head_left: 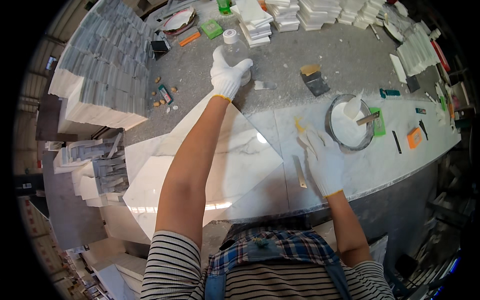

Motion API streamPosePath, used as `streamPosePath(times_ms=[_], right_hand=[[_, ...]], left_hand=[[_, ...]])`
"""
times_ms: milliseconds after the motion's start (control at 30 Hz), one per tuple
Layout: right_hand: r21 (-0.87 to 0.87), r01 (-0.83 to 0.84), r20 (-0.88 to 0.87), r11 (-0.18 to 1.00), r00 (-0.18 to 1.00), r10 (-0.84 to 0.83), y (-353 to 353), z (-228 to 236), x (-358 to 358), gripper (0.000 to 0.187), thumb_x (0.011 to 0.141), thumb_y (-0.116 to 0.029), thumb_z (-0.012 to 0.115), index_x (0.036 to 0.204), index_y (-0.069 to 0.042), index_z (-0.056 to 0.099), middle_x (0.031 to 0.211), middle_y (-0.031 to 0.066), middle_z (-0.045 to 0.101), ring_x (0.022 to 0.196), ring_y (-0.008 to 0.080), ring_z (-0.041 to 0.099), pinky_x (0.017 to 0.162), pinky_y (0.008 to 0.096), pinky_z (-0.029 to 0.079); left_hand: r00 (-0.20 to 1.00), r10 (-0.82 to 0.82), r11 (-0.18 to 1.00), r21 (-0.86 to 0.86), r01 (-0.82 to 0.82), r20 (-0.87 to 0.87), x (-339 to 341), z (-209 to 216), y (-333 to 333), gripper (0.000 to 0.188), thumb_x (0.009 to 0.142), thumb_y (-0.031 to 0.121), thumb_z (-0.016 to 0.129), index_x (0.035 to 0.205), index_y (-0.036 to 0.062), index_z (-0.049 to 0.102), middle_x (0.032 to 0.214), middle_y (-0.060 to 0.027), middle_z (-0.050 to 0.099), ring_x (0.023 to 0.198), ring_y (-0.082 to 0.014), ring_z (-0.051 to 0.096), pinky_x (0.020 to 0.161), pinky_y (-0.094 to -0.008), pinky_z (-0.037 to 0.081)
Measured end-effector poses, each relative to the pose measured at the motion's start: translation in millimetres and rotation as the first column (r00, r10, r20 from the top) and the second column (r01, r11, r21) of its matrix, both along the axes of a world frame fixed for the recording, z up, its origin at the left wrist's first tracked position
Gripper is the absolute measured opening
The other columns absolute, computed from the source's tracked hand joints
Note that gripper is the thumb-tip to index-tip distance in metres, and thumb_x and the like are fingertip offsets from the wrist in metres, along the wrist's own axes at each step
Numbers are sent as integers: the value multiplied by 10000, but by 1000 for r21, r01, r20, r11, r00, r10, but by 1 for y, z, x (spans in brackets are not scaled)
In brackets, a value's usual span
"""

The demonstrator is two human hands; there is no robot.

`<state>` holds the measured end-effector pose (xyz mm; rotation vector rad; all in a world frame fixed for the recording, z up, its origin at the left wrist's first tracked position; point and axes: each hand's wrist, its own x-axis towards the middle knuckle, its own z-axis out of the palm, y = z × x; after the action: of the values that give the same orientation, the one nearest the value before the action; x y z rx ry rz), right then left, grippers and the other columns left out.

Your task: The person cleans a white marble-patterned tile with a spray bottle and cloth, then uses a metal scraper and a green sponge to smooth the surface. They flip the tile, continue scraping and wiping, and finally place the finished tile onto a stack.

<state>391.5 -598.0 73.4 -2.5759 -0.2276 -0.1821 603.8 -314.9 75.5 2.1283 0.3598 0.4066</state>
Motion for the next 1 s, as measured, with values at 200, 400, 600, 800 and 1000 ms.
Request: streamPosePath(times_ms=[200, 400, 600, 800, 1000], right_hand=[[-128, 31, -69, 991, 997, -40, -25, -17, -31, 551, 920, -200, 686, 1465, -155, 618, 1422, 135, 620, 1189, 403, 614, 1005, 470, 519], [-243, 6, 166, 970, 985, 35, -17, 2, -39, 471, 904, -222, 707, 1365, -127, 695, 1353, 155, 656, 1194, 411, 606, 1013, 473, 512], [125, -4, 63, 992, 998, -4, 9, 7, -74, 407, 952, -124, 691, 1355, -78, 714, 1254, 199, 712, 1128, 387, 677, 988, 446, 541], [414, -200, -86, 888, 963, 257, 47, 2, -112, 241, 974, -78, 684, 1192, -45, 783, 1072, 205, 762, 939, 349, 735, 859, 413, 587], [400, -440, -93, 804, 853, 514, 99, -4, -153, 240, 964, -96, 695, 1183, -43, 775, 1006, 177, 767, 878, 340, 730, 791, 415, 583]], left_hand=[[990, -111, 994, -1, 112, -81, -7, 5, 8, 923, 715, 410, 921, 1488, 119, 511, 1327, -199, 711, 1221, -363, 694, 1029, -428, 553], [992, -36, 990, 129, 52, -122, -45, -8, 26, 806, 803, 450, 852, 1445, 50, 572, 1329, -222, 708, 1245, -369, 683, 1036, -422, 545], [996, -3, 996, 83, 11, -91, -169, -20, 101, 581, 909, 299, 788, 1364, -26, 631, 1320, -235, 712, 1257, -345, 681, 1065, -397, 518], [963, 257, 956, 169, -241, -78, -314, -46, 228, 553, 917, 226, 789, 1364, -54, 620, 1325, -211, 706, 1242, -296, 680, 1054, -397, 524], [877, 472, 867, 227, -443, -88, -435, -53, 329, 456, 932, 251, 759, 1287, -16, 657, 1268, -198, 717, 1218, -319, 679, 992, -422, 545]])
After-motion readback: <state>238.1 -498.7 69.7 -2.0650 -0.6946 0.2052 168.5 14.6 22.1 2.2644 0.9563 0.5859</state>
